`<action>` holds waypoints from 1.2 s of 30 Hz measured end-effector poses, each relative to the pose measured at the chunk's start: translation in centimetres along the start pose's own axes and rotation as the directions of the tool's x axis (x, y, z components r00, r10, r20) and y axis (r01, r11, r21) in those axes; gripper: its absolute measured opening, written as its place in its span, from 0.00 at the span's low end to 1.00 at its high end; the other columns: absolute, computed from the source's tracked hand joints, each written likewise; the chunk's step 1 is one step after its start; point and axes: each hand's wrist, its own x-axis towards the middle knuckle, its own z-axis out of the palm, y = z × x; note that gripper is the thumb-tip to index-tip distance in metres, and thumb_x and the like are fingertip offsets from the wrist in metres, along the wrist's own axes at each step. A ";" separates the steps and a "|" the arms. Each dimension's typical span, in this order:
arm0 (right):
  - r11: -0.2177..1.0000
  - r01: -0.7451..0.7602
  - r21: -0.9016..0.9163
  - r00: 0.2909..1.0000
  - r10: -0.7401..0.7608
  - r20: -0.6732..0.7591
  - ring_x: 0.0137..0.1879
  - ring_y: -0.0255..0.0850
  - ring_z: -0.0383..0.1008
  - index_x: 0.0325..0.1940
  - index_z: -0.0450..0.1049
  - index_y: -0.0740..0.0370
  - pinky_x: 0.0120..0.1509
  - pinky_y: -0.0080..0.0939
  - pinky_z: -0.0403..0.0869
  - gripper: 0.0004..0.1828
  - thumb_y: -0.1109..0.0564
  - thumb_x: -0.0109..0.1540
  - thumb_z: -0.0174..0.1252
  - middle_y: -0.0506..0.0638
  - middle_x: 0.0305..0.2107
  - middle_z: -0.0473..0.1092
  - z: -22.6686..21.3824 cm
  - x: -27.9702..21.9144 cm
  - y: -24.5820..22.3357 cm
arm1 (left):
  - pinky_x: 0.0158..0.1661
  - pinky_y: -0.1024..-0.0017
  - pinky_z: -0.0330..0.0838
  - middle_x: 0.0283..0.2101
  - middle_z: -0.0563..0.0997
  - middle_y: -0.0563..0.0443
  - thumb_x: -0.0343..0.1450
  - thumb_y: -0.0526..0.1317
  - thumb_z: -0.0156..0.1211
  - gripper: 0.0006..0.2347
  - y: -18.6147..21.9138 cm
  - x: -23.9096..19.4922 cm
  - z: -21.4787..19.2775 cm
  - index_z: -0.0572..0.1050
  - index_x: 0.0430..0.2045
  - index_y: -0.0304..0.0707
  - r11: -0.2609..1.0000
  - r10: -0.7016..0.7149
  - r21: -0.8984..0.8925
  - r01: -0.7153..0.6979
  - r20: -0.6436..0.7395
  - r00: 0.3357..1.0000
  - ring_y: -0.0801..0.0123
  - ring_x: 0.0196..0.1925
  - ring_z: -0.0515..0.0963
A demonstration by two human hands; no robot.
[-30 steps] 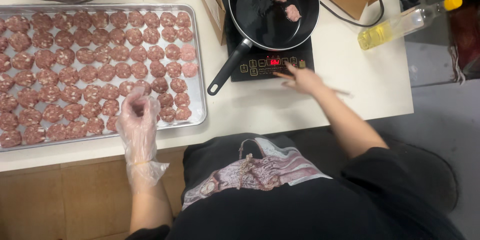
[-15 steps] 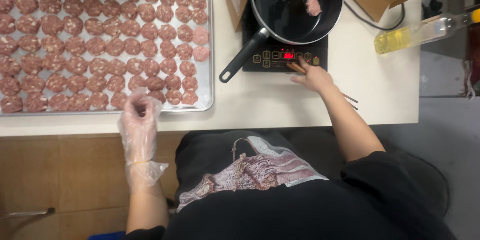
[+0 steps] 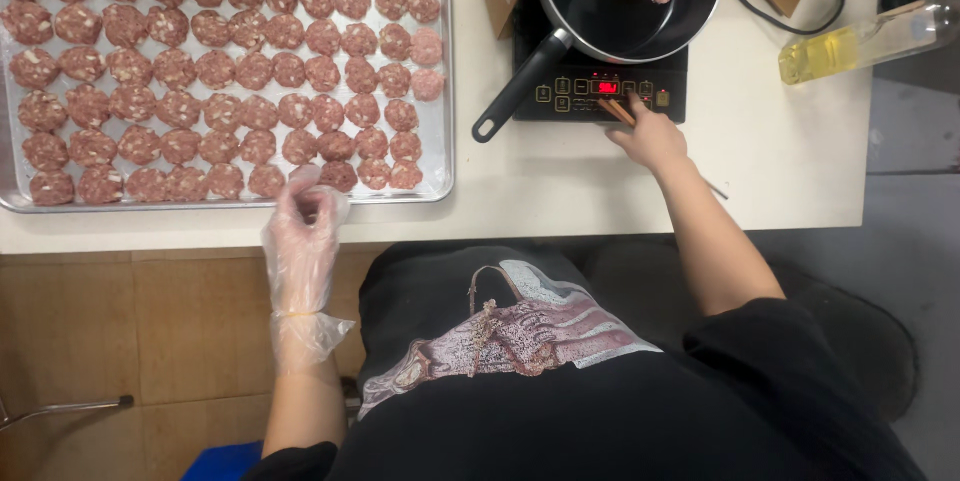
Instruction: The person picks up raw meatballs from a tray by hand and places them into a pan on a cooktop, then uses chopsticks to reposition the meatballs within the pan.
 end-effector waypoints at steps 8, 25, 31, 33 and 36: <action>0.904 0.078 0.420 0.997 -0.061 -0.053 0.28 0.46 0.72 0.44 0.81 0.60 0.37 0.46 0.70 0.20 0.41 0.61 0.66 0.55 0.20 0.70 6.6 -7.2 -1.5 | 0.49 0.61 0.74 0.43 0.82 0.45 0.72 0.39 0.63 0.13 -2.7 1.1 1.3 0.77 0.50 0.39 0.886 0.323 0.302 -0.352 0.144 0.935 0.54 0.49 0.80; 0.683 -0.077 0.726 0.996 0.092 0.019 0.23 0.29 0.61 0.45 0.79 0.60 0.28 0.33 0.62 0.14 0.49 0.62 0.65 0.42 0.16 0.63 7.8 -18.7 -8.6 | 0.44 0.53 0.74 0.38 0.78 0.40 0.65 0.34 0.62 0.09 -2.7 14.5 9.6 0.75 0.38 0.34 0.470 0.680 0.336 -0.817 0.452 0.577 0.48 0.44 0.79; 0.682 -0.063 0.729 0.989 0.141 -0.046 0.24 0.28 0.62 0.46 0.79 0.60 0.29 0.31 0.64 0.15 0.49 0.62 0.66 0.41 0.17 0.63 8.7 -21.0 -8.0 | 0.45 0.52 0.74 0.43 0.80 0.39 0.69 0.34 0.58 0.06 -3.5 19.4 16.1 0.78 0.38 0.38 0.410 0.573 0.435 -0.801 0.560 0.598 0.47 0.47 0.80; 0.623 -0.104 0.775 0.981 0.195 -0.025 0.24 0.28 0.61 0.47 0.80 0.60 0.28 0.32 0.62 0.15 0.50 0.61 0.66 0.41 0.17 0.62 9.1 -22.3 -7.6 | 0.43 0.51 0.74 0.44 0.80 0.38 0.71 0.37 0.57 0.06 -4.0 20.6 17.3 0.79 0.37 0.38 0.418 0.517 0.464 -0.781 0.586 0.624 0.46 0.46 0.80; 0.642 -0.110 0.759 0.971 0.234 -0.057 0.25 0.27 0.61 0.47 0.80 0.60 0.29 0.30 0.63 0.15 0.51 0.61 0.67 0.40 0.18 0.64 9.6 -23.7 -7.2 | 0.41 0.53 0.77 0.45 0.80 0.36 0.72 0.35 0.56 0.08 -4.0 21.7 18.7 0.79 0.41 0.34 0.316 0.334 0.543 -0.778 0.704 0.627 0.47 0.44 0.82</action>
